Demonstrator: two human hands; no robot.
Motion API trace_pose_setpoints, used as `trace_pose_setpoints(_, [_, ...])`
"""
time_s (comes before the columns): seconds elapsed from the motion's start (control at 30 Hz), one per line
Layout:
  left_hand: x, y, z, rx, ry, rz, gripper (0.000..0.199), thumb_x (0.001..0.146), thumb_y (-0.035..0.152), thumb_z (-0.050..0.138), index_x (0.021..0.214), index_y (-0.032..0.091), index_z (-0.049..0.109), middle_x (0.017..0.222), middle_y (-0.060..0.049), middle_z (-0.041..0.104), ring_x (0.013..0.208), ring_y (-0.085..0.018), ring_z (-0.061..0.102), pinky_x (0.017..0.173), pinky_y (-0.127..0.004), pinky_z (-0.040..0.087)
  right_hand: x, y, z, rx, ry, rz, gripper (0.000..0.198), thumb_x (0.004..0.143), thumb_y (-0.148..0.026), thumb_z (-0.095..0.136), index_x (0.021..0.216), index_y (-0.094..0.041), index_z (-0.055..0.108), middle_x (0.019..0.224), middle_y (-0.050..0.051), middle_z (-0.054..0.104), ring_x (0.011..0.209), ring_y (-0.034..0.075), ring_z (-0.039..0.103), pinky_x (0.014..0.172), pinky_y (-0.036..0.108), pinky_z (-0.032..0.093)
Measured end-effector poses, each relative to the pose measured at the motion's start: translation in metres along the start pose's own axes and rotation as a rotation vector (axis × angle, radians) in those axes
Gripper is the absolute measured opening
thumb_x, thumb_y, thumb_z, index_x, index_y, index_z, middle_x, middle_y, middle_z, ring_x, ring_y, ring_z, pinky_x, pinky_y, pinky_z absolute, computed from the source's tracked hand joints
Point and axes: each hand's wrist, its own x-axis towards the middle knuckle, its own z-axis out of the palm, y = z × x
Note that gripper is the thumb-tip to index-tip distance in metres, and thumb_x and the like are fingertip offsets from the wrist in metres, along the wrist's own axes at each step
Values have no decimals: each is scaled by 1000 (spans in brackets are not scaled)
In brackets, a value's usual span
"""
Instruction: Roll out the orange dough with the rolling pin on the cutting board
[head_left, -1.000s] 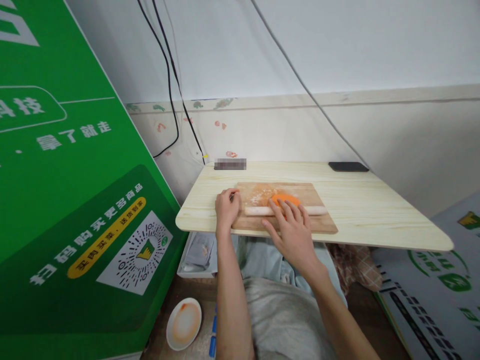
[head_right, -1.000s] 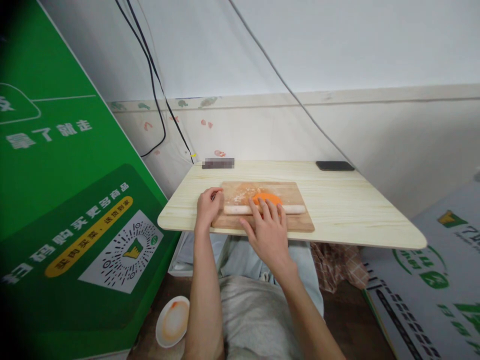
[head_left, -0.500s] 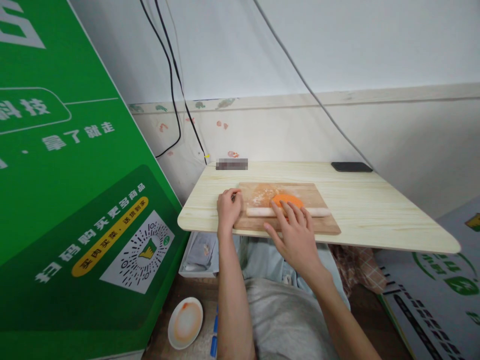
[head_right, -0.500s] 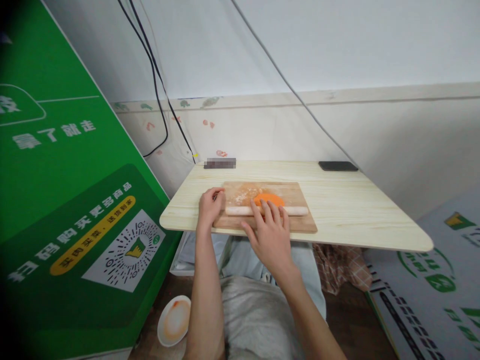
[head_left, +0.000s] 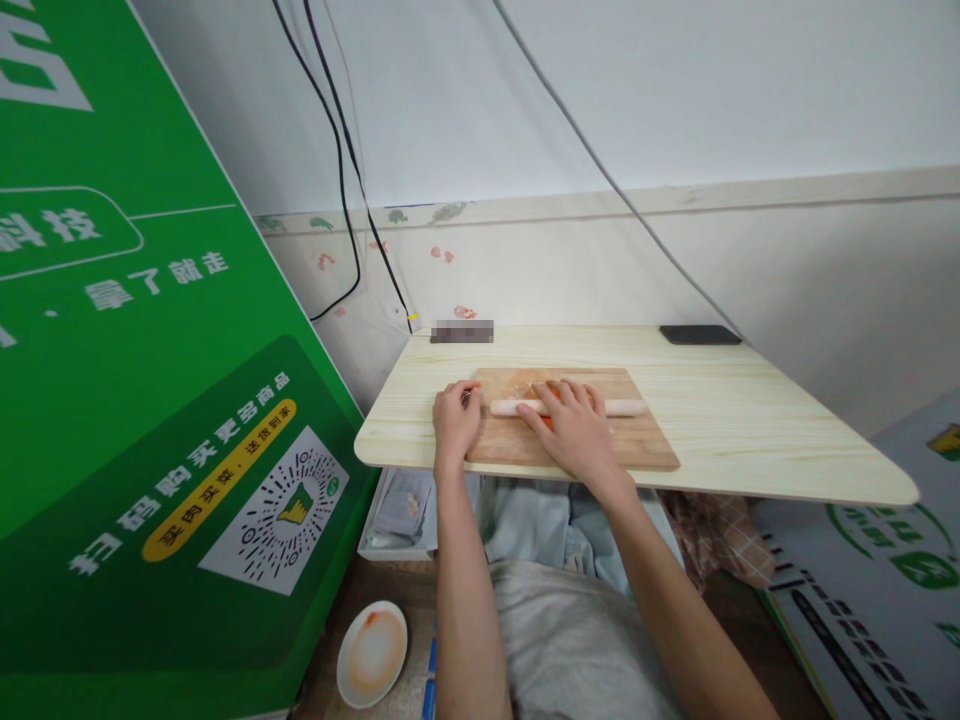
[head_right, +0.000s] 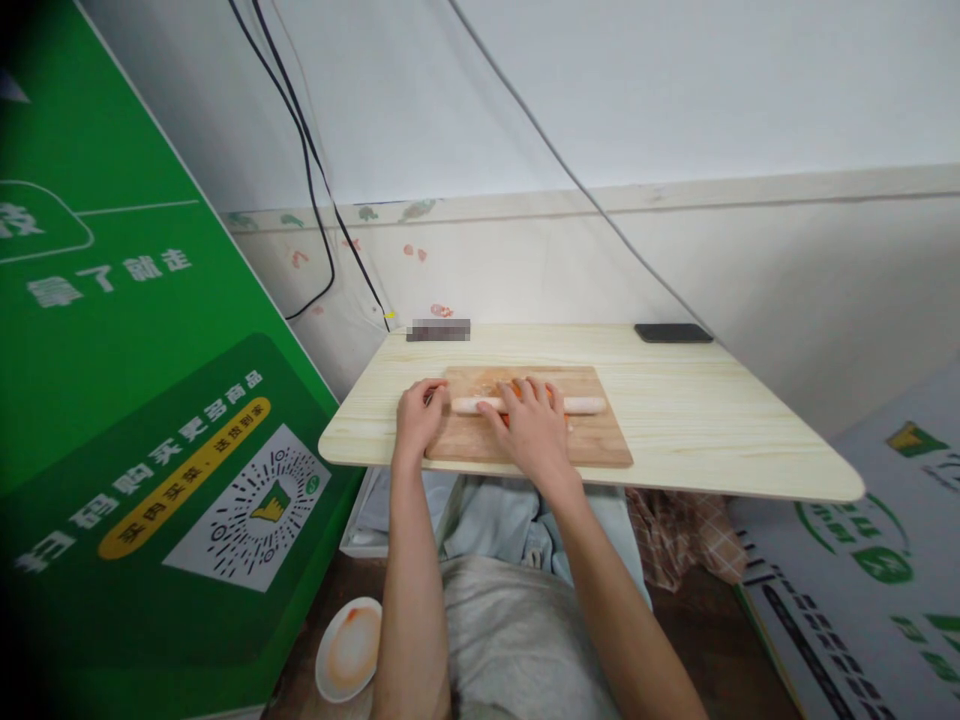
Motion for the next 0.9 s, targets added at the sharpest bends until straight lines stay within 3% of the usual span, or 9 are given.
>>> trace_pose_setpoints(0.33, [0, -1, 1, -13, 1, -11, 25, 103, 23, 59, 109, 22, 83, 116, -10, 86, 110, -27, 77, 108, -43, 59, -69, -6, -6, -31, 160, -75, 64, 117, -57, 48, 170, -21, 57, 165, 19, 65, 154, 37, 53, 133, 58, 29])
trace_pose_setpoints(0.67, [0, 0, 0, 4, -4, -14, 25, 102, 22, 59, 108, 22, 83, 116, -10, 85, 109, -26, 77, 107, -42, 59, -11, 1, 1, -9, 67, -32, 62, 119, -58, 40, 156, -18, 70, 150, 18, 76, 143, 36, 61, 127, 54, 34])
trace_pose_setpoints(0.9, [0, 0, 1, -4, -3, -11, 25, 102, 23, 60, 109, 22, 83, 115, -10, 85, 108, -26, 77, 108, -42, 59, -64, -5, -12, -2, 125, -75, 63, 119, -57, 42, 167, -21, 60, 161, 18, 68, 151, 36, 56, 131, 57, 31])
